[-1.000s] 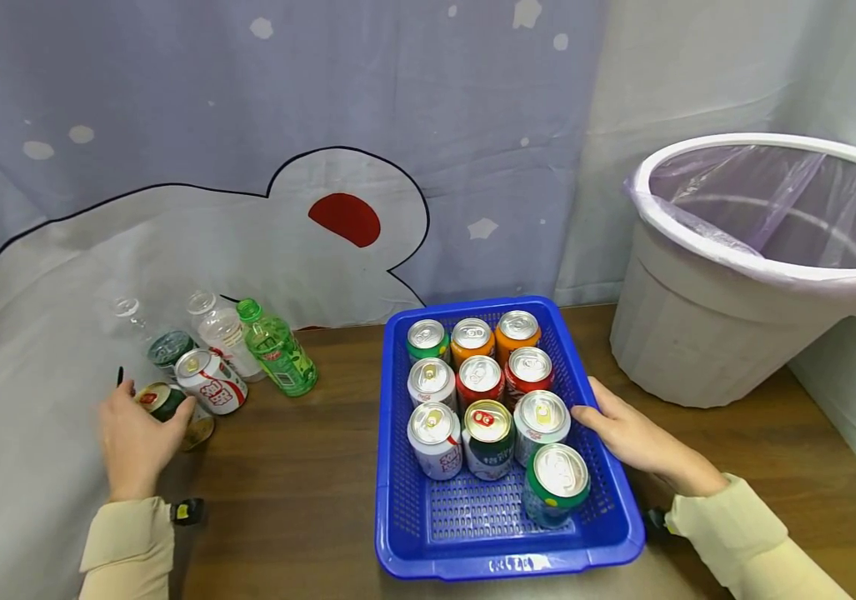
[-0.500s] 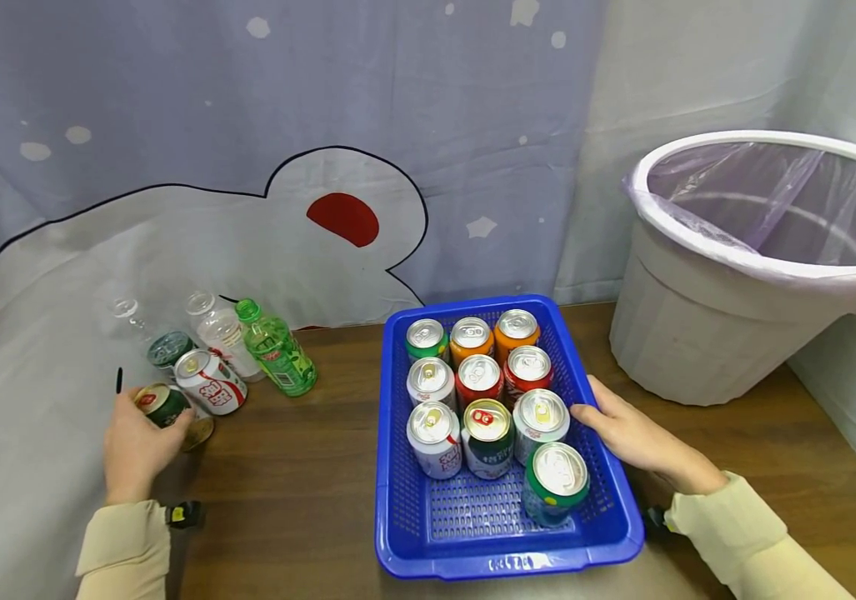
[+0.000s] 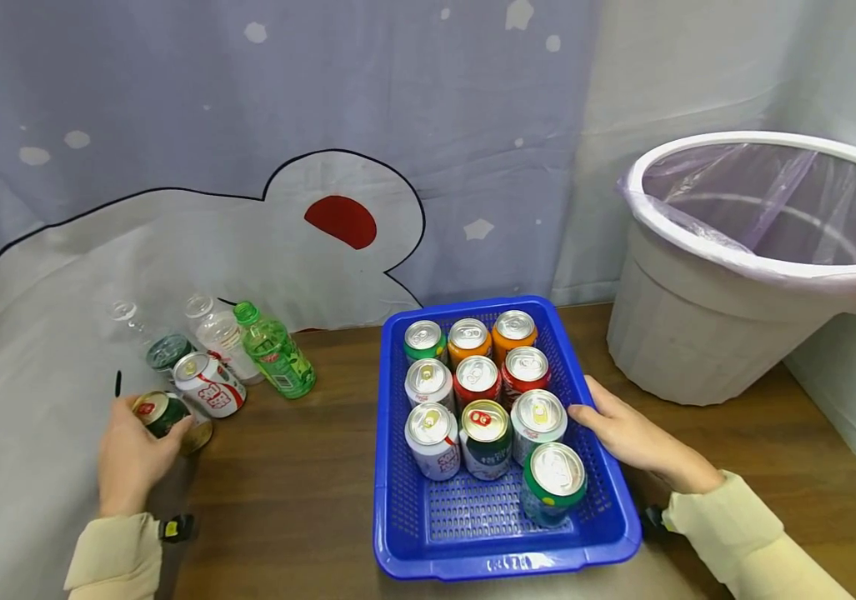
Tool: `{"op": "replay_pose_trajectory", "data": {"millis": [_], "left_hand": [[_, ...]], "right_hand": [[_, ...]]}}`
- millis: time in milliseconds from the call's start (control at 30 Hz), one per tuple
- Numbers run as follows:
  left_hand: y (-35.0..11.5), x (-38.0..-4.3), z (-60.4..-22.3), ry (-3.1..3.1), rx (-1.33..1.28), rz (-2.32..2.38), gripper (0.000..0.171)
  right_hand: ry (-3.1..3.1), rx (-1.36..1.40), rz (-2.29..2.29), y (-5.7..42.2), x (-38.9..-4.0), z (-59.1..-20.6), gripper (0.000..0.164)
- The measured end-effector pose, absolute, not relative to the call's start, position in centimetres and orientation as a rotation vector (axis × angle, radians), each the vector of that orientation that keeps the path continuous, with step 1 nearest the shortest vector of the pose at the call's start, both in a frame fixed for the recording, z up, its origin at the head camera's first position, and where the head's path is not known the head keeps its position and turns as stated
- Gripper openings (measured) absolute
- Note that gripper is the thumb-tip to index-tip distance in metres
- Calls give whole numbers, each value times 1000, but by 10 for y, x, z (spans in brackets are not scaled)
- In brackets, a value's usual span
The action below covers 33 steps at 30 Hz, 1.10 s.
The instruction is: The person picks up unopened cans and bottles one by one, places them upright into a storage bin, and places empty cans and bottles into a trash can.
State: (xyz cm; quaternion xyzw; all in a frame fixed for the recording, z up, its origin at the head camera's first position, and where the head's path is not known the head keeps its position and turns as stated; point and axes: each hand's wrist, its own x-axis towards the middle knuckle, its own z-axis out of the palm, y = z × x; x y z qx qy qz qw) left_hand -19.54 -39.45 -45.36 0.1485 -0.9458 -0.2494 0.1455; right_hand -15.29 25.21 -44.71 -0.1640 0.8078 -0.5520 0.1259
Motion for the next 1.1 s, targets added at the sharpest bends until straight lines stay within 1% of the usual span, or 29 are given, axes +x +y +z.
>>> {"op": "replay_pose_trajectory", "data": {"millis": [233,400,700,1100], "left_hand": [[-386,-182,-453,-2680,361,-681,77],[-372,-168,-445,-2653,299,-663,79],[-320,-141,-410,-2531,84,-587,79],[-245,-104,-370,-2365,-353,-714,87]], "right_hand": [[2351,-449,-1603,253,-153,-446,57],[2355,-428,-1595,252,-153,-447,57],[2352,-457,-1600,252,-153,-446,58],[2349,-468,-1608,252,-152,-447,59]]}}
